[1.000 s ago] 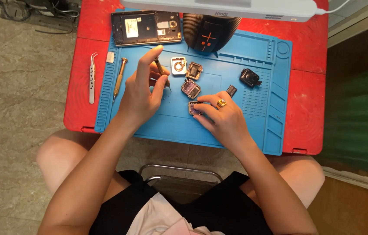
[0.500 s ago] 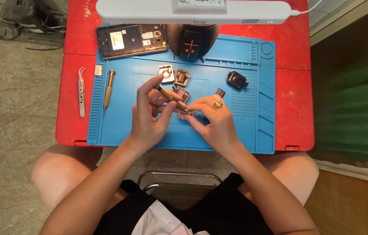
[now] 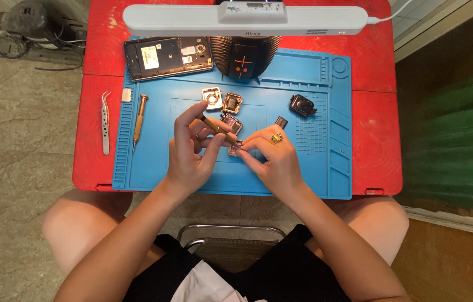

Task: Repairing or assembling a smartwatch by handling and fitting small internal components on a specialized work mat.

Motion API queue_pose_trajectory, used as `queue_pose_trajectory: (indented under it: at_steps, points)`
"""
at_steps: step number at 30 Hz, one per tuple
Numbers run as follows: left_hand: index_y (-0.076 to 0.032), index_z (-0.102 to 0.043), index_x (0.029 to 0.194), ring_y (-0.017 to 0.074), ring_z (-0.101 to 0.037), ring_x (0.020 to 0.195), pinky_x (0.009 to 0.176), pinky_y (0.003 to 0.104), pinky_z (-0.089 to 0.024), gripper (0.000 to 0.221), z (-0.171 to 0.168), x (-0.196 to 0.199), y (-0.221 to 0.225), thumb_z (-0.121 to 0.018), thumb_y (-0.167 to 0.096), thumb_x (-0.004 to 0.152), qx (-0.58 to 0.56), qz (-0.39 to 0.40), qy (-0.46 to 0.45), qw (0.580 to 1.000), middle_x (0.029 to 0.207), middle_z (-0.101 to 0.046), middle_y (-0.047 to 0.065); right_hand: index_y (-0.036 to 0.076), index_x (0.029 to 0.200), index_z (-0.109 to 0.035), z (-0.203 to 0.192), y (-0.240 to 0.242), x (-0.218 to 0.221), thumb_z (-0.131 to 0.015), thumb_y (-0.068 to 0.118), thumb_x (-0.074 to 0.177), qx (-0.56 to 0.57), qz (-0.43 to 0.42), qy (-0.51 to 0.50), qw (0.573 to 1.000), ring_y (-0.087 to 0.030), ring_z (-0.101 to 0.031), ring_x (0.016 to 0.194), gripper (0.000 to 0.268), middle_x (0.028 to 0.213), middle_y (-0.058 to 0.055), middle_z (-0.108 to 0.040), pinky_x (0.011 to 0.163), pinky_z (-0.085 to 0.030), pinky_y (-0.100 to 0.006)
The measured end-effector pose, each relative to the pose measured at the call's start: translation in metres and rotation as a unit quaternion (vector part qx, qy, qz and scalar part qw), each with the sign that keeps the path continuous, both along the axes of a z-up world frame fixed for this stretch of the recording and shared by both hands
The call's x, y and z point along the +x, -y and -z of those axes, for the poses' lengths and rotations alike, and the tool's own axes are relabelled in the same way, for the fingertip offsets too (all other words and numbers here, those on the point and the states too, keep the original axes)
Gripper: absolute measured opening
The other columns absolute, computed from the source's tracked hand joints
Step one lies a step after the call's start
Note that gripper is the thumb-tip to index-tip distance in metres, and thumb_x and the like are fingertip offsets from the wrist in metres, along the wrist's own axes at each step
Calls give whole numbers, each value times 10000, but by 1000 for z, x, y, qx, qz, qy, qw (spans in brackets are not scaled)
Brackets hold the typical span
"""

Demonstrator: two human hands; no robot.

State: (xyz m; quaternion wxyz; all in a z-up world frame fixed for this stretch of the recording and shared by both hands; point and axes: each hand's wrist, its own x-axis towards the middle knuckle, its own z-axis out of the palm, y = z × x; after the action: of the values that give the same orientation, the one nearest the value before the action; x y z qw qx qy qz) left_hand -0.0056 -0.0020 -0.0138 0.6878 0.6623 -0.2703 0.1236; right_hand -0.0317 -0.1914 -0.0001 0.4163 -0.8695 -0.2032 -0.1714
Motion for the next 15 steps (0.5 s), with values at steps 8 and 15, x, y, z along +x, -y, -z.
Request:
queue_pose_trajectory:
  at_steps: [8,15]
  points:
    - [-3,-244,1502,361,-770,884,742,432,-699,573,-3,-1,-3,-557,37,1024,7,-7,7,1000,1045,-698,211,76,822,-728,-1,-2,-1,-828,14,853,26,10,-17,999,-237,-666,850,122,867,-56,-745,748,-542,-310]
    - [-9,-243,1500,361,-769,886,748,431,-700,572,-4,-2,-2,-559,34,1025,6,-6,6,1000,1048,-698,211,76,825,-723,-1,-2,-1,-835,20,853,36,7,-19,999,-242,-673,849,128,865,-58,-746,754,-542,-322]
